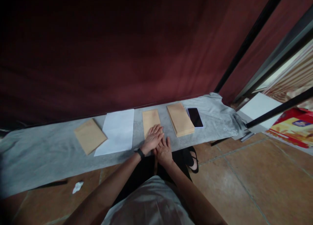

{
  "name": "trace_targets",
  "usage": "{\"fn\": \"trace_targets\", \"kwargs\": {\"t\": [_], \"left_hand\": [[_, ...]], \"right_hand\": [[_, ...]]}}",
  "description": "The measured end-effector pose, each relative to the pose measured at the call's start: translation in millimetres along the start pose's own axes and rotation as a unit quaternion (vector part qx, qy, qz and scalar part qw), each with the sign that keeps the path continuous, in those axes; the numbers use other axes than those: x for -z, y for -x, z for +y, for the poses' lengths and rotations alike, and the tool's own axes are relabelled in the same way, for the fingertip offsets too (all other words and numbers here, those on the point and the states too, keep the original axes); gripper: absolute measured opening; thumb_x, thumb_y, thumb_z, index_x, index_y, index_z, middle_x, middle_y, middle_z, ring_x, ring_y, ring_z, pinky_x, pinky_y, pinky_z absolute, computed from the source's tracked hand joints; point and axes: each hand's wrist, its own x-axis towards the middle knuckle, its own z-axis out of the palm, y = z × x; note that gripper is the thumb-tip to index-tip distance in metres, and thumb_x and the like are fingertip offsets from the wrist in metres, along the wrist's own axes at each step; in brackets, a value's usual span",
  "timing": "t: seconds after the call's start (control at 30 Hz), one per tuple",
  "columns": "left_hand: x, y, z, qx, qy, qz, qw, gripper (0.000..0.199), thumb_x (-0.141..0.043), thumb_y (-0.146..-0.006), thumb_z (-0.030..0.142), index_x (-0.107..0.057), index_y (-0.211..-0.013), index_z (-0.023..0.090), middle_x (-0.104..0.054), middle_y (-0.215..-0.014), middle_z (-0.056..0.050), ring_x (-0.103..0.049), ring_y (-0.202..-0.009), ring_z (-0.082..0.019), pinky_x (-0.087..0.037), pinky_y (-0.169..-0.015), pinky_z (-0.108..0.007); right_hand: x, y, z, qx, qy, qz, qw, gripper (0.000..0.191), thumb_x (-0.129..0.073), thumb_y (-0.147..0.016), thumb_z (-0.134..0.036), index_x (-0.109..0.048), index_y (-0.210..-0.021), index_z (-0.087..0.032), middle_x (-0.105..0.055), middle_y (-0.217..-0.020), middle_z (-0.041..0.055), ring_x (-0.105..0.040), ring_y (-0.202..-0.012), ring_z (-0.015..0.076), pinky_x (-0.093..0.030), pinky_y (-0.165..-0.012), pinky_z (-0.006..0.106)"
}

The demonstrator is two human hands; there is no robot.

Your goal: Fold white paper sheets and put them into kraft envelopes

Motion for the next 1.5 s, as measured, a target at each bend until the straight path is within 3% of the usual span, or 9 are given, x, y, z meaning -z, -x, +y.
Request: {"fn": "trace_targets", "kwargs": {"t": [0.1,0.33,0.43,0.67,0.9,1.17,1.33,1.5], "left_hand": [[3.3,-25.3,-13.2,0.013,-0.019,-0.024,0.999,0.050,-0.035,-0.103,0.038,-0.044,-0.151,0.026,-0.038,-0.162,-0.004,-0.025,-0.153,-0.023,-0.018,-0.126,-0.047],[19.6,-69.1,-46.5,0.025,-0.054,0.013,0.998,0.054,-0.038,-0.101,0.042,-0.040,-0.154,0.027,-0.041,-0.160,-0.005,-0.019,-0.155,-0.026,-0.008,-0.126,-0.054],[21.1,-84.5,-53.1,0.044,-0.050,0.019,0.998,0.054,-0.038,-0.101,0.039,-0.039,-0.154,0.029,-0.041,-0.160,-0.005,-0.018,-0.155,-0.026,-0.010,-0.125,-0.056],[21.5,-96.3,-59.1,0.047,-0.050,0.000,0.998,0.058,-0.035,-0.101,0.034,-0.032,-0.158,0.025,-0.039,-0.161,-0.006,-0.020,-0.154,-0.022,-0.014,-0.126,-0.047],[19.8,-56.8,-51.1,-0.018,-0.038,-0.010,0.999,0.055,-0.035,-0.102,0.038,-0.036,-0.156,0.025,-0.039,-0.161,-0.005,-0.021,-0.154,-0.022,-0.011,-0.127,-0.045],[18.5,26.2,-44.3,-0.068,-0.020,-0.053,0.996,0.053,-0.030,-0.105,0.034,-0.034,-0.157,0.024,-0.035,-0.164,-0.005,-0.023,-0.154,-0.019,-0.016,-0.126,-0.042],[17.3,75.8,-40.3,-0.082,-0.052,-0.022,0.995,0.059,-0.033,-0.105,0.042,-0.029,-0.158,0.017,-0.031,-0.164,-0.010,-0.022,-0.154,-0.021,-0.019,-0.126,-0.043],[18.4,94.7,-32.6,-0.055,-0.093,0.016,0.994,0.063,-0.034,-0.104,0.048,-0.033,-0.156,0.011,-0.033,-0.163,-0.015,-0.026,-0.153,-0.025,-0.026,-0.125,-0.046]], "right_hand": [[0.6,-0.5,-0.8,-0.009,-0.007,0.003,1.000,0.042,-0.050,-0.102,-0.035,-0.057,-0.142,-0.026,-0.055,-0.149,0.0074,-0.034,-0.147,0.0327,-0.018,-0.121,0.061],[4.2,-1.3,-1.7,-0.004,-0.001,-0.008,1.000,0.050,-0.047,-0.103,-0.034,-0.044,-0.152,-0.029,-0.043,-0.159,0.0031,-0.033,-0.148,0.0329,-0.019,-0.121,0.061],[4.2,-1.6,-1.2,-0.005,0.001,-0.011,1.000,0.052,-0.047,-0.102,-0.033,-0.041,-0.154,-0.029,-0.042,-0.159,0.0032,-0.033,-0.148,0.0328,-0.019,-0.121,0.061],[3.9,-2.0,-1.1,-0.009,-0.003,-0.011,1.000,0.052,-0.047,-0.103,-0.038,-0.041,-0.154,-0.030,-0.043,-0.158,0.0023,-0.034,-0.147,0.0327,-0.018,-0.122,0.060],[6.7,-2.9,-2.3,-0.015,-0.002,-0.022,1.000,0.048,-0.046,-0.104,-0.039,-0.046,-0.151,-0.029,-0.044,-0.158,0.0025,-0.035,-0.147,0.0323,-0.017,-0.122,0.060],[5.2,-2.0,-0.8,-0.011,-0.005,-0.030,0.999,0.043,-0.046,-0.103,-0.037,-0.054,-0.144,-0.025,-0.050,-0.153,0.0053,-0.034,-0.147,0.0332,-0.016,-0.122,0.061],[6.0,-0.3,2.4,0.004,0.004,-0.036,0.999,0.048,-0.042,-0.104,-0.033,-0.045,-0.151,-0.027,-0.042,-0.159,0.0040,-0.031,-0.149,0.0322,-0.016,-0.122,0.060],[6.1,-0.5,7.6,0.016,0.011,-0.027,0.999,0.050,-0.038,-0.106,-0.036,-0.040,-0.154,-0.022,-0.040,-0.160,0.0076,-0.034,-0.148,0.0280,-0.020,-0.123,0.054]]}}
